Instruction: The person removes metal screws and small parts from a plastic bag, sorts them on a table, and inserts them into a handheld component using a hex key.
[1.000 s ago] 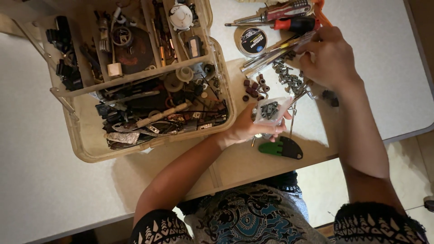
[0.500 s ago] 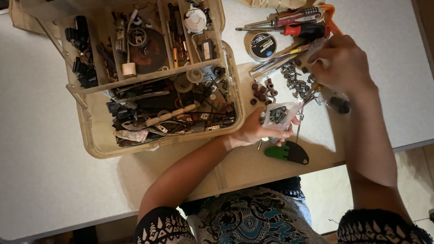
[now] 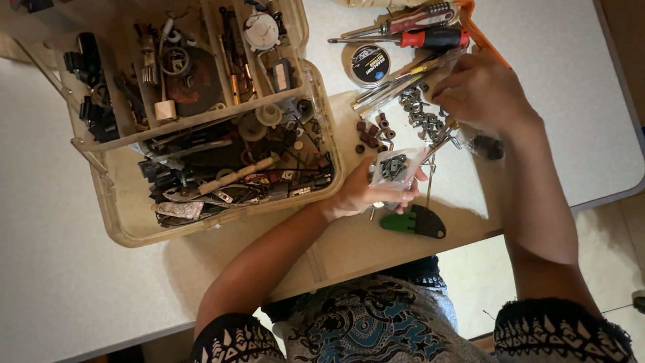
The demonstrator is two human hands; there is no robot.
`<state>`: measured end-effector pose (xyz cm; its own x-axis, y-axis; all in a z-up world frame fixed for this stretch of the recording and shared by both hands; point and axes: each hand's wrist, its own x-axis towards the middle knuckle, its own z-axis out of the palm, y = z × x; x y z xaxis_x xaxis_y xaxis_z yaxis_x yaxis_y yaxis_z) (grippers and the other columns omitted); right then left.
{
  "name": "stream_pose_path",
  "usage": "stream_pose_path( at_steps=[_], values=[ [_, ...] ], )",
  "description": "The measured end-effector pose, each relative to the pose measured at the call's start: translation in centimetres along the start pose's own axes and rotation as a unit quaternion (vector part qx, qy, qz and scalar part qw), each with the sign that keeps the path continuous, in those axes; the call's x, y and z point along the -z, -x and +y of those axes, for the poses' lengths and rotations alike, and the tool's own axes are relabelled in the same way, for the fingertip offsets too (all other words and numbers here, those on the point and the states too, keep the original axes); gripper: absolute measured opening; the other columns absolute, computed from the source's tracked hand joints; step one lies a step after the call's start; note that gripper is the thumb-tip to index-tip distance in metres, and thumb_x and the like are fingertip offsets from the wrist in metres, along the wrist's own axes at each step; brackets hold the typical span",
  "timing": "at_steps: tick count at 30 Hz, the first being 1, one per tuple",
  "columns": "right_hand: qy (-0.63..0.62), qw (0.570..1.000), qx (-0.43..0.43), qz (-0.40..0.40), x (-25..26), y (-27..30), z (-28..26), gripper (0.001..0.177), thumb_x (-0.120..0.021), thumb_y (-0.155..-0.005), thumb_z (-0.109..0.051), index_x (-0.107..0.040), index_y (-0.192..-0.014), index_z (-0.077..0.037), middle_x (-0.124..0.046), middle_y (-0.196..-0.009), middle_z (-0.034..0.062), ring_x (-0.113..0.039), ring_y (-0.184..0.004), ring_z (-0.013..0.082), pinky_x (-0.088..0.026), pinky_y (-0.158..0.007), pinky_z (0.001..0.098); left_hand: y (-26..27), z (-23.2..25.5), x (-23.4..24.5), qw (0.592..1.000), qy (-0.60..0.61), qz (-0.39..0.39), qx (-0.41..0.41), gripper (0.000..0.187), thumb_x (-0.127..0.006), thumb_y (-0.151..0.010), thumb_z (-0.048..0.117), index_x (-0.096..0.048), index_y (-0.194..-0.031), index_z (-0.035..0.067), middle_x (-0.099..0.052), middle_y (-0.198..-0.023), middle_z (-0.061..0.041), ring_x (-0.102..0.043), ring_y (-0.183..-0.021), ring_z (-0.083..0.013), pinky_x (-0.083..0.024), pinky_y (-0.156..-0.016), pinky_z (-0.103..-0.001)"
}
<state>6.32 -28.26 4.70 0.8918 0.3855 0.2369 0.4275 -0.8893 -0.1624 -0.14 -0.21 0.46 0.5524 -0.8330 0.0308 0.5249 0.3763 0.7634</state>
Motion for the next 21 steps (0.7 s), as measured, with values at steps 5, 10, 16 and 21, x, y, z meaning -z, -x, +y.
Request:
stream_pose_path(
  at_steps=[5,10,16,21],
  values=[
    [-0.174,0.985,-0.021,-0.001,1.8,-0.6,-1.0,0.016,-0.079,-0.089,-0.011,-0.079,-0.105,-0.011,-0.074,-0.102,0.0081,-0.068,-0.087,0.0217,-0.052,-0.071,0.0326,-0.2,0.0,0.2,1.0,-0.003,-0.001,0.009,0.036,-0.078,-0.092,0.006,-0.063,-0.123,-0.004,-0.069,-0.097,-0.01,-0.068,-0.077,-0.0161,-0.057,-0.067,-0.03],
    [-0.402,0.911,0.084,0.031,2.7,-0.9,-2.7,0.008,-0.074,-0.097,-0.001,-0.076,-0.1,-0.008,-0.074,-0.093,0.0037,-0.065,-0.065,0.0034,-0.044,-0.055,0.0171,-0.3,-0.1,0.2,1.0,-0.002,-0.007,-0.001,0.037,-0.078,-0.092,0.007,-0.064,-0.124,-0.003,-0.069,-0.097,-0.01,-0.068,-0.076,-0.0166,-0.057,-0.067,-0.031],
    [-0.515,0.84,0.17,0.017,3.0,-0.1,-7.0,0.013,-0.079,-0.087,-0.005,-0.076,-0.1,-0.008,-0.067,-0.08,0.0026,-0.057,-0.065,0.0027,-0.04,-0.054,0.0164,-0.5,0.1,0.1,1.0,-0.013,0.015,0.005,0.043,-0.077,-0.086,0.008,-0.06,-0.124,0.0,-0.069,-0.105,-0.007,-0.069,-0.075,-0.0157,-0.058,-0.063,-0.03],
    [-0.453,0.875,0.169,0.015,2.3,0.2,-5.7,0.018,-0.078,-0.09,-0.007,-0.076,-0.108,-0.005,-0.065,-0.078,0.0006,-0.055,-0.063,0.0032,-0.038,-0.049,0.0167,-0.2,-0.4,0.6,1.0,-0.01,-0.002,0.021,0.034,-0.077,-0.094,0.006,-0.063,-0.123,-0.004,-0.069,-0.099,-0.012,-0.068,-0.079,-0.0174,-0.058,-0.07,-0.032]
  ],
)
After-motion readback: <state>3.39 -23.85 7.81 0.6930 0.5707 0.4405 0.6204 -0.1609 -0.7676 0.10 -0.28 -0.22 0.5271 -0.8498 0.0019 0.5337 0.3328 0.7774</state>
